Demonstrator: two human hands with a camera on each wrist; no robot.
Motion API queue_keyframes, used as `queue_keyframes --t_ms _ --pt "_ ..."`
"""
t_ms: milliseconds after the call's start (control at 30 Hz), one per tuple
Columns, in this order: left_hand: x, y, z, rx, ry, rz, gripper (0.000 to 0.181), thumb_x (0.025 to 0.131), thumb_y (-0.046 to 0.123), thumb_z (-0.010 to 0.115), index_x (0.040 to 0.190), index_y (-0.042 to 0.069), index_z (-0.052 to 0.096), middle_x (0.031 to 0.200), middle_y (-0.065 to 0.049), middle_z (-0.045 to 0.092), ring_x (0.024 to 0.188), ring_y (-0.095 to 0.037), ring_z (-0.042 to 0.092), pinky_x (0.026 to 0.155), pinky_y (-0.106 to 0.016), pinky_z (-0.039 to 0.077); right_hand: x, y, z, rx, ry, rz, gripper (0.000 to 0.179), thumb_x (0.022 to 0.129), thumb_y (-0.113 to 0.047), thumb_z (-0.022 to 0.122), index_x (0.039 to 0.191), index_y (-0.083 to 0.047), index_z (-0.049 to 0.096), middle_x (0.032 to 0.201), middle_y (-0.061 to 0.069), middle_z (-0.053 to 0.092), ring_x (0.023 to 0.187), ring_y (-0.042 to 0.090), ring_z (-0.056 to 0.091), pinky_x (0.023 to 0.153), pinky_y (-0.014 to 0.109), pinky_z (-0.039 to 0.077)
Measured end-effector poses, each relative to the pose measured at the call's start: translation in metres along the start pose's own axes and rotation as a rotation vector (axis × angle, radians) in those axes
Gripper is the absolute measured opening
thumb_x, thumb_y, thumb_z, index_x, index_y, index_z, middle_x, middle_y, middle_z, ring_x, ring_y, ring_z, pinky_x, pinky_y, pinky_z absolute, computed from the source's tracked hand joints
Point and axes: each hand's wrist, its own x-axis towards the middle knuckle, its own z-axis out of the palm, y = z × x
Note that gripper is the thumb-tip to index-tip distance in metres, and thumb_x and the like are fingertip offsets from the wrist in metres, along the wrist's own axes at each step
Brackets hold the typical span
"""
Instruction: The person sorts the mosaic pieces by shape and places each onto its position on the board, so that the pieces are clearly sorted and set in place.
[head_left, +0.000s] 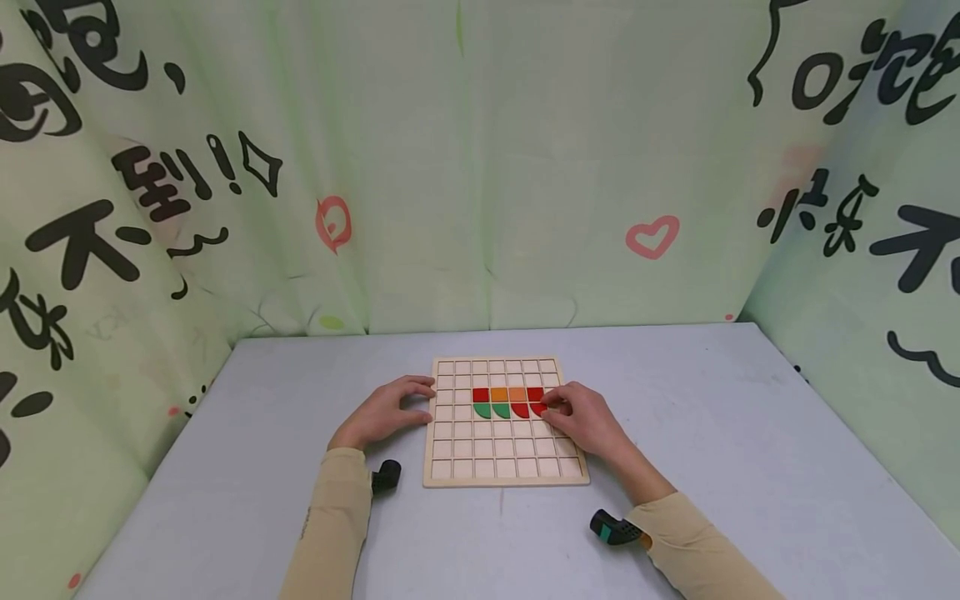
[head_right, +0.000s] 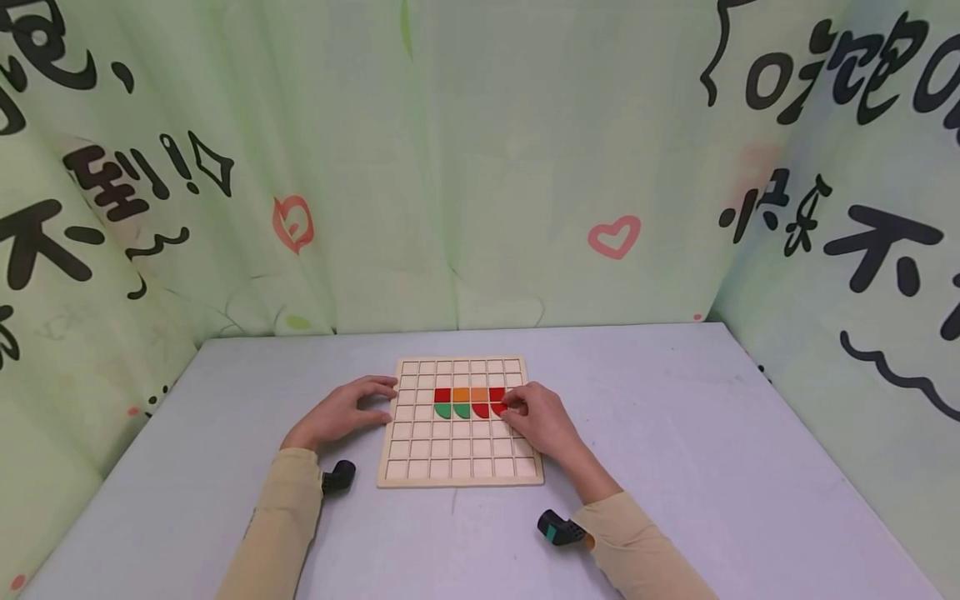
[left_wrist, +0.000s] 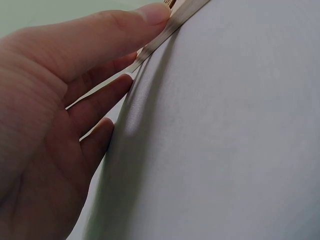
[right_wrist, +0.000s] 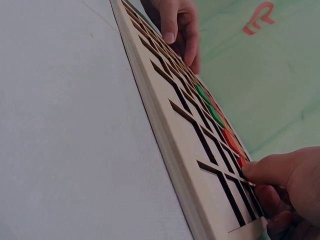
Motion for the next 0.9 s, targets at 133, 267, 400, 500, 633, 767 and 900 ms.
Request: queue_keyframes --t_ms 133,267,400,500,633,767,900 --pt "0.0 -0.0012 0.0008 -0.004 0.003 -0.002 0.039 0.085 0.019 0.077 0.121 0.009 0.067 0.144 -0.001 0.05 0.139 -0.025 0.038 0.115 -0.045 0.032 0.0001 0.0007 0.0008 0.005 0.001 0.001 0.018 0.088 -0.011 0.071 0.104 -0.003 0.071 0.097 0.007 0.063 0.08 0.018 0.051 0.07 0.03 0.046" --pt "-0.0003 -0.0018 0.0009 -0.01 0.005 -0.002 0.039 0.085 0.018 0.077 0.121 0.008 0.067 0.144 -0.002 0.05 0.139 -0.026 0.038 0.115 -0.045 0.032 0.0006 0.001 0.001 0.007 0.005 -0.005 0.018 0.088 -0.01 0.071 0.104 -0.003 0.071 0.098 0.008 0.063 0.08 0.018 0.052 0.071 0.03 0.046" --pt "-0.0005 -0.0011 0.0009 -0.013 0.008 -0.009 0.039 0.085 0.018 0.078 0.121 0.009 0.067 0.144 -0.001 0.05 0.139 -0.026 0.038 0.115 -0.045 0.032 0.0002 0.0006 0.0005 0.016 0.007 -0.001 0.018 0.088 -0.009 0.071 0.104 -0.002 0.071 0.097 0.007 0.063 0.08 0.018 0.052 0.071 0.03 0.046" --pt "-0.0005 -0.0009 0.0011 -0.018 0.011 -0.009 0.038 0.084 0.017 0.078 0.12 0.009 0.068 0.143 0.0 0.051 0.139 -0.025 0.038 0.115 -0.044 0.032 -0.0003 0.0007 0.0002 0.022 0.008 -0.001 0.017 0.088 -0.008 0.071 0.104 -0.002 0.071 0.097 0.007 0.063 0.08 0.018 0.052 0.07 0.03 0.046" --pt "-0.0001 -0.001 0.0012 -0.02 0.011 0.002 0.038 0.084 0.016 0.078 0.12 0.009 0.068 0.143 -0.001 0.052 0.139 -0.025 0.038 0.115 -0.044 0.032 -0.001 0.001 -0.0003 0.028 0.009 -0.001 0.017 0.088 -0.008 0.071 0.104 -0.001 0.071 0.096 0.007 0.063 0.08 0.018 0.053 0.071 0.031 0.047" --pt "0.0004 -0.0014 0.0011 -0.011 0.008 0.023 0.038 0.084 0.017 0.078 0.12 0.008 0.068 0.143 -0.002 0.052 0.138 -0.026 0.039 0.115 -0.044 0.032 -0.002 0.0007 -0.0002 0.032 0.006 0.013 0.017 0.088 -0.008 0.07 0.104 -0.002 0.07 0.096 0.008 0.063 0.08 0.018 0.053 0.071 0.031 0.047" --pt "0.0009 -0.0016 0.0009 -0.007 0.009 0.042 0.038 0.084 0.018 0.078 0.119 0.008 0.068 0.142 -0.003 0.052 0.138 -0.027 0.04 0.115 -0.045 0.031 -0.003 0.0001 0.0002 0.04 0.0 0.041 0.018 0.088 -0.01 0.07 0.105 -0.002 0.07 0.097 0.008 0.063 0.081 0.019 0.053 0.071 0.03 0.048"
